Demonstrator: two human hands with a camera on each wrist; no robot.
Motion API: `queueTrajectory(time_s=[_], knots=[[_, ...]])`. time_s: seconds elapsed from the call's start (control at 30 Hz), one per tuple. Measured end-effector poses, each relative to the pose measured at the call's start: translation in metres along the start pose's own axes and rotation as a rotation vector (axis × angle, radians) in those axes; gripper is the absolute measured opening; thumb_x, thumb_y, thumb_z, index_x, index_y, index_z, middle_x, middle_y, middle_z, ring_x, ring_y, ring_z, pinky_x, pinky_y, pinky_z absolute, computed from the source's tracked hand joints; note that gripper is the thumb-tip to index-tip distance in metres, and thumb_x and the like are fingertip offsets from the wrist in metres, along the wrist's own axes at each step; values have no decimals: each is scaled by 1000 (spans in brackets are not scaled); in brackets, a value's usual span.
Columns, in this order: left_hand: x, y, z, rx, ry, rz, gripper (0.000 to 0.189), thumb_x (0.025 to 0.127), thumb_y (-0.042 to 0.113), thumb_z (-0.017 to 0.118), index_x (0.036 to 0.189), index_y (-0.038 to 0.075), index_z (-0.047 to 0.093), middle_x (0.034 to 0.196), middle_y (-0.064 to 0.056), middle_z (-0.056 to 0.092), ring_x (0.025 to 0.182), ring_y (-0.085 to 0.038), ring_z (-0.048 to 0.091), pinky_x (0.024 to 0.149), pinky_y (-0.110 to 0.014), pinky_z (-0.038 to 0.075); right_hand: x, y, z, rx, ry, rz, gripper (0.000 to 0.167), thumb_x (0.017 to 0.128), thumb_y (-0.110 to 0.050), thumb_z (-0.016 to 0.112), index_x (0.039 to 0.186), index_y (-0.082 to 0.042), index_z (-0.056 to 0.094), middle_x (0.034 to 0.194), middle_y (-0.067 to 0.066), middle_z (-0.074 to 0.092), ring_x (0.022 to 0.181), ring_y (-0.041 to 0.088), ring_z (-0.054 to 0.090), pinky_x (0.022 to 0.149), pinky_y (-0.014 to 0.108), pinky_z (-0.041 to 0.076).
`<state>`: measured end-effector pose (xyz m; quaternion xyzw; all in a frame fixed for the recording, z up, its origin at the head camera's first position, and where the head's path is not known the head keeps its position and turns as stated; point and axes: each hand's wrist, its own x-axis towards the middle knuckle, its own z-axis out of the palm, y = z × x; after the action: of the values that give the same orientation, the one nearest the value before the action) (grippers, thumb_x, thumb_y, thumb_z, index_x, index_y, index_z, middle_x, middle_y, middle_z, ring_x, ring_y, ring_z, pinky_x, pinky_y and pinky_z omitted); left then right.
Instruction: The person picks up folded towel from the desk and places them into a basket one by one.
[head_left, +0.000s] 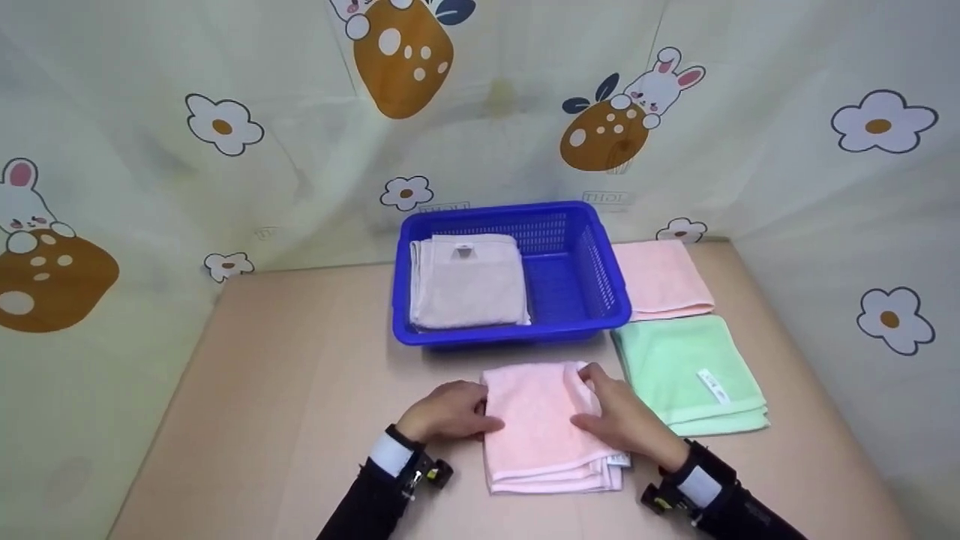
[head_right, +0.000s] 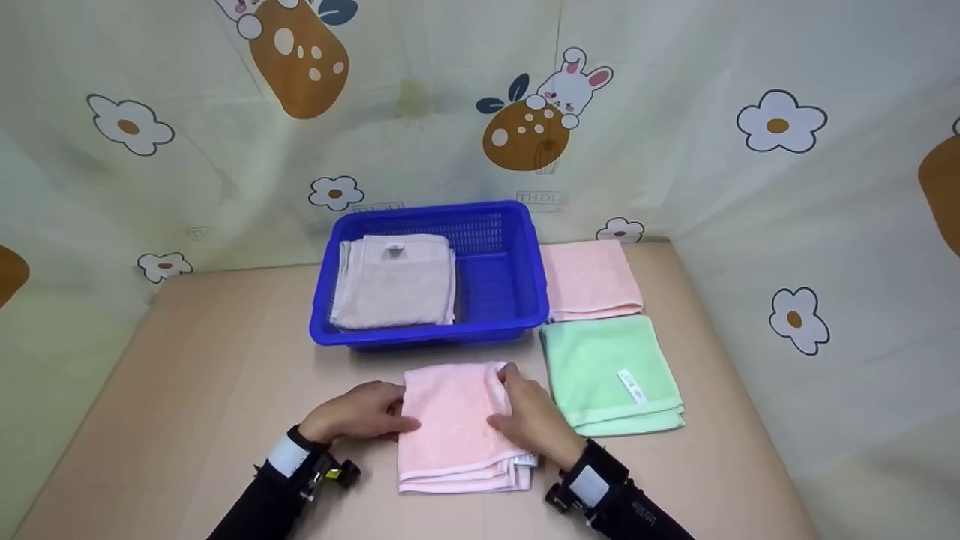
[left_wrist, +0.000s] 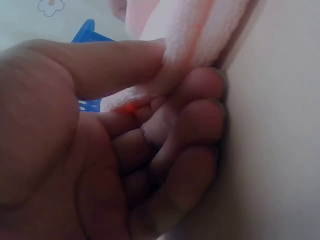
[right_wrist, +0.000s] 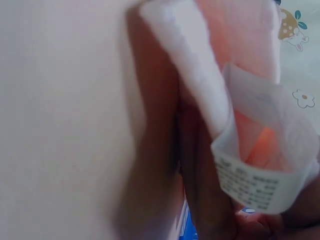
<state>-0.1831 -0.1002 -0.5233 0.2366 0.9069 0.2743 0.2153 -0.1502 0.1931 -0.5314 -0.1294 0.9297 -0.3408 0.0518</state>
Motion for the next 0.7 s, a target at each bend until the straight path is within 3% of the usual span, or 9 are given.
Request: queueTrajectory(time_s=[0.13,0.33,0.53,0.7], knots=[[1,0,0,10,10,14,32,89,37,76,75,17,55,70,8,51,64,-10,48,60,-25,40,1,0,0,-6,7,-22,51,82,-11,84,123,-6,54,118,25,70,102,37,69,89,54,57],[-7,3,-11,21,-14,82,31,88,32,77,71,15,57,68,10,49,63,-7,46,59,-23,38,-3,-10,-8,20,-1,-102,51,85,-15,81,128,-8,54,113,15,71,93,24,65,80,43,55],[-23,12,-32,-39,9,190,22,88,28,76,79,13,63,70,12,54,64,-2,48,60,-20,41,-10,-27,-29,115,62,-142,52,88,-16,80,133,-10,55,133,18,65,118,38,64,97,59,53],[-34,21,-45,-35,76,249,20,89,27,75,84,13,62,73,11,56,67,-2,50,62,-20,43,-12,-34,-35,159,110,-170,55,89,-15,80,137,-7,52,137,22,62,126,44,60,102,64,50]])
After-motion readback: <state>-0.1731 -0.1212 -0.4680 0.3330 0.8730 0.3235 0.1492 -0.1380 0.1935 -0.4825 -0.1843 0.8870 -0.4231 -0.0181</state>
